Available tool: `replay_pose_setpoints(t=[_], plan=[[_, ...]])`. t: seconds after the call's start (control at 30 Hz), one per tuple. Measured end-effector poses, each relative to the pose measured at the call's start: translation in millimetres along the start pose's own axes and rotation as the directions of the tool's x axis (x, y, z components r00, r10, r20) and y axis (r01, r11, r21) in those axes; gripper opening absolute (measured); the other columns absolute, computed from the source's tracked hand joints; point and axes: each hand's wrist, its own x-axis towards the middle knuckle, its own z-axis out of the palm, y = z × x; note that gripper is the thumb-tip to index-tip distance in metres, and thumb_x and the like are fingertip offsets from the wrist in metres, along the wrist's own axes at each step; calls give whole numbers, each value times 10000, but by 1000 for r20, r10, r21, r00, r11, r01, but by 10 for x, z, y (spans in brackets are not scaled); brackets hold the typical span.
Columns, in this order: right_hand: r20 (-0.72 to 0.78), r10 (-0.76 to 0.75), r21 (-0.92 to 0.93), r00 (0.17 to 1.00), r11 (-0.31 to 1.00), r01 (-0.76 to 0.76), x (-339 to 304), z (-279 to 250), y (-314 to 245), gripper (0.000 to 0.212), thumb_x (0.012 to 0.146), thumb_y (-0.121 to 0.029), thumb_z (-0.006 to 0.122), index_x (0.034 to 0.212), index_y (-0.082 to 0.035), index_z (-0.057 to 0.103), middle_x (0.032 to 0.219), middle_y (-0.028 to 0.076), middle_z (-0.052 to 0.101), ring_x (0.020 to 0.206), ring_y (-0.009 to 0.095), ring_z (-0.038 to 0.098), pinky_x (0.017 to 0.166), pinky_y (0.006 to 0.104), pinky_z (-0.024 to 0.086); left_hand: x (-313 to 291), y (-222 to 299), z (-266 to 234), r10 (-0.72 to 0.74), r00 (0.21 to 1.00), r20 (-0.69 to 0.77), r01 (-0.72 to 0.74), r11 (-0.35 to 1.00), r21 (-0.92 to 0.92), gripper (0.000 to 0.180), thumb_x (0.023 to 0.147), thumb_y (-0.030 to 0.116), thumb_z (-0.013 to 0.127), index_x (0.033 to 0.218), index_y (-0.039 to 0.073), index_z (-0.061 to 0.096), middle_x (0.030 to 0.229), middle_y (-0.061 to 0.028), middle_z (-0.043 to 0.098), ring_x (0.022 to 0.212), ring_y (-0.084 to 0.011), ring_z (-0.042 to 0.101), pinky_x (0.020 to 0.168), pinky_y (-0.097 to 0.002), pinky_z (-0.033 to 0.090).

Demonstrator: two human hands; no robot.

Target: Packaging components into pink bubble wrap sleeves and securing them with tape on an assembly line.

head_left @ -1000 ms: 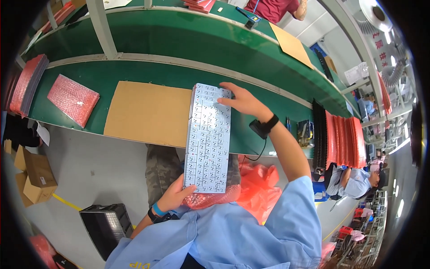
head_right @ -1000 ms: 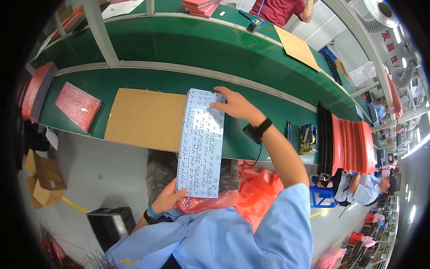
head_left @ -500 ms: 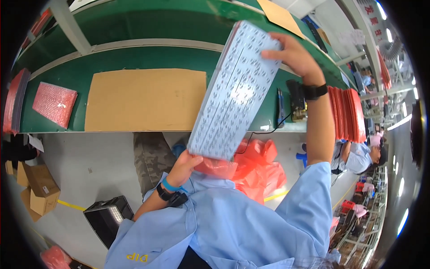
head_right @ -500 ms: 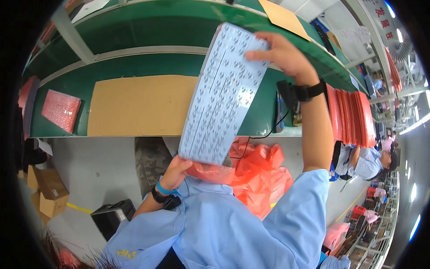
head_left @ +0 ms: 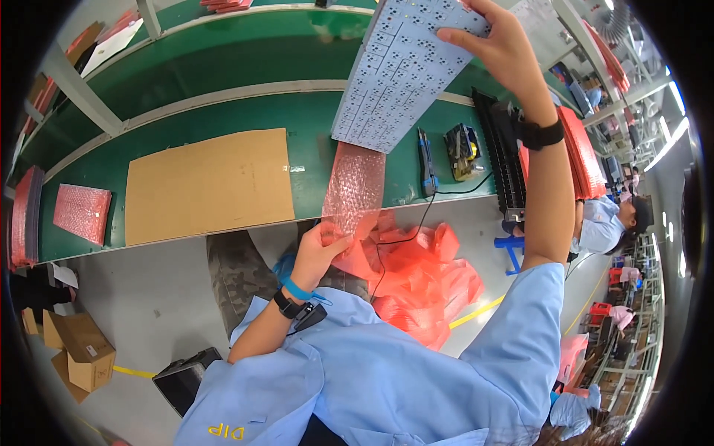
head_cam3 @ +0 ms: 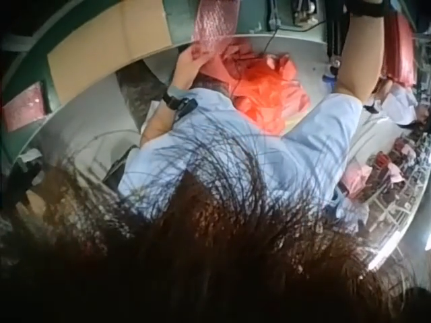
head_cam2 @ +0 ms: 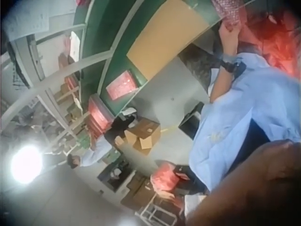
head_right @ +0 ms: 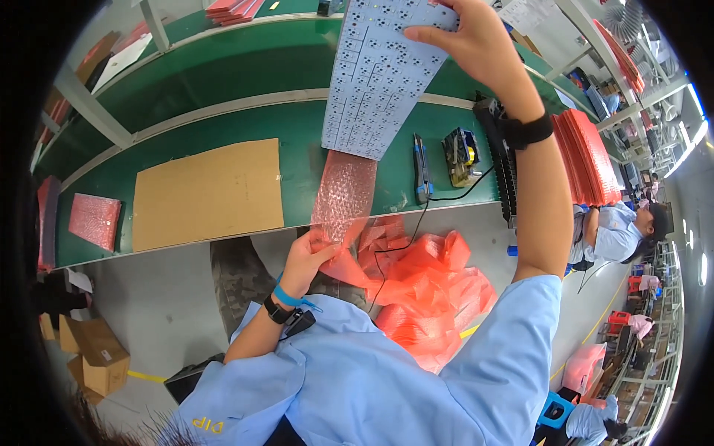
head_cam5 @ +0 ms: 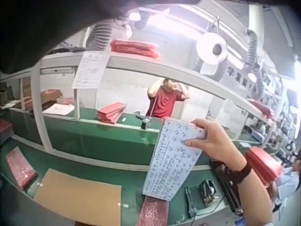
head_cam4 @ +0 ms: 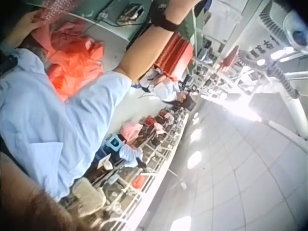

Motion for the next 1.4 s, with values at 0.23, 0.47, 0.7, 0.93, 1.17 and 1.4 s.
replay_pose_setpoints(t=[0.23,0.47,0.7,0.93,1.17,1.4], plan=[[-37,-63,-89,997,994,60,-338,-47,368,398,885,-100,834,1218,32,660,1035,20,709,987,99,655,858,256,519,-22,81,253,182,983,-14,-180,978,101,288,954,-24,721,1217,0,605,1043,-72,742,908,-117,717,774,-263,582],[-204,26,111,979,994,-3,-743,-933,454,453,866,-64,837,1271,18,653,1104,38,740,989,140,689,896,300,550,132,172,228,112,983,142,-115,993,10,349,956,41,749,1264,21,586,1089,-56,729,910,-84,678,821,-253,549],[-194,40,395,980,918,41,-858,-1415,787,560,915,-41,778,1418,33,544,1261,61,692,1133,160,663,1036,322,502,192,310,195,203,961,186,-237,954,183,367,975,12,701,1310,31,551,1082,-41,714,982,-111,694,854,-260,563],[-33,24,436,999,900,-7,-930,-1521,1003,621,911,-113,821,1437,23,520,1294,67,686,1169,171,661,1061,335,491,437,691,342,216,937,274,-155,961,-227,516,953,5,717,1434,43,533,1242,-38,655,1172,-121,627,995,-285,530],[-8,79,513,997,856,-64,-800,-1453,917,641,887,-158,868,1409,20,542,1293,84,698,1132,183,684,1001,336,529,750,788,546,396,814,425,-446,895,20,539,907,0,757,1408,52,566,1249,-48,660,1185,-103,616,992,-291,530],[11,56,479,998,876,-54,-777,-1477,815,621,895,-152,856,1403,26,547,1269,77,706,1116,176,689,971,330,543,792,802,519,345,845,409,-416,904,96,408,871,-41,716,1263,47,641,1137,-31,680,1061,-66,617,895,-276,527]])
